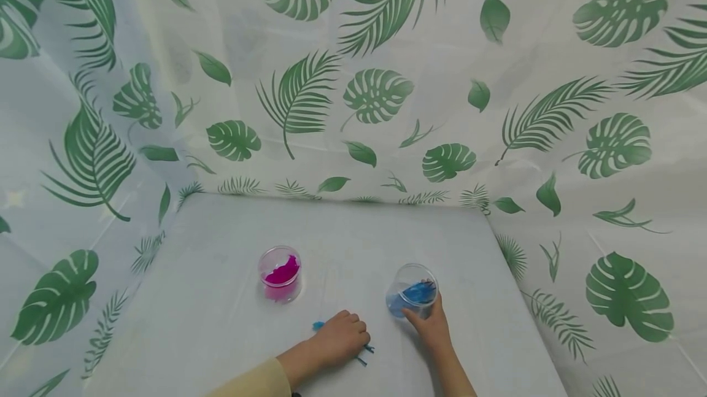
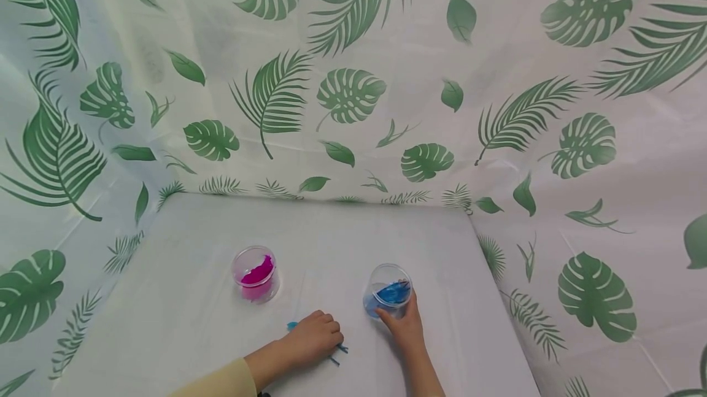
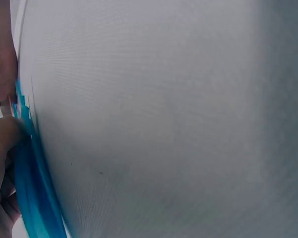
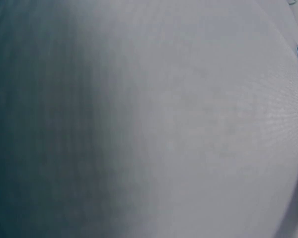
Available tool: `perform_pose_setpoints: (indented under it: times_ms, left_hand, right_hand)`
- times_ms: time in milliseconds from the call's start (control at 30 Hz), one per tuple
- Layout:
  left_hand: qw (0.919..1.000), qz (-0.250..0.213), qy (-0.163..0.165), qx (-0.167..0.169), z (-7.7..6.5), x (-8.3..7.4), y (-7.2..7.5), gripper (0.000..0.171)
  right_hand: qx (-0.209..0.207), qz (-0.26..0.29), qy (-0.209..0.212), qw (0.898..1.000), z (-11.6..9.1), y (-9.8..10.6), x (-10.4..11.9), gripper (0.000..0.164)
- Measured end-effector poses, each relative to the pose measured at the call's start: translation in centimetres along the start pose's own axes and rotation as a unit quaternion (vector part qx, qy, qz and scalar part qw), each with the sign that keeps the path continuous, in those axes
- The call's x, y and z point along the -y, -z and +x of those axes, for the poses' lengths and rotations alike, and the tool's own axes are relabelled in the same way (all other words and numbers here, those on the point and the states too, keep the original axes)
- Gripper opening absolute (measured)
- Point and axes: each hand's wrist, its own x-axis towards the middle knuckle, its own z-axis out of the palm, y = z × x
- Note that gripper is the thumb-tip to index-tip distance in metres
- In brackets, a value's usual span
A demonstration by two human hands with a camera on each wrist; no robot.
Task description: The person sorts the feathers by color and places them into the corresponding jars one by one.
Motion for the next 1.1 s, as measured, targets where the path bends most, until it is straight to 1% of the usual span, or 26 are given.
perform_pose_setpoints:
  times_ms: [100, 267, 433, 667, 900, 1033, 1100]
  left_hand:
    - [0.9999, -0.005, -0.006, -0.011, -0.1, 0.2, 0.0, 0.009]
    - [0.9987, 0.000, -0.018, -0.047, -0.2, 0.4, 0.3, 0.006]
    - [0.9974, 0.003, -0.014, -0.070, -0.1, 0.4, 0.9, 0.007]
    - [0.9972, 0.014, -0.002, -0.074, 0.8, 0.8, 1.8, 0.007]
    - [0.9938, 0.038, -0.011, -0.104, 1.4, 1.6, 2.9, 0.008]
    - [0.9935, 0.039, -0.011, -0.107, 1.7, 2.0, 3.4, 0.007]
    - [0.9941, 0.036, -0.007, -0.102, 1.9, 2.2, 3.6, 0.007]
  right_hand:
    - [0.000, 0.001, 0.005, 1.000, 0.0, 0.0, -0.1, 0.106]
    - [0.001, 0.003, 0.005, 1.000, 0.0, 0.0, 0.0, 0.106]
    - [0.003, 0.005, 0.006, 1.000, -0.1, 0.0, 0.2, 0.106]
    - [0.006, 0.002, -0.003, 1.000, -0.1, 0.1, 0.2, 0.109]
    - [0.007, 0.002, -0.008, 1.000, 0.1, 0.0, 0.0, 0.108]
    - [0.009, 0.001, -0.006, 1.000, 0.2, 0.0, -0.1, 0.109]
    - [0.009, 0.002, -0.005, 1.000, 0.2, 0.0, 0.0, 0.109]
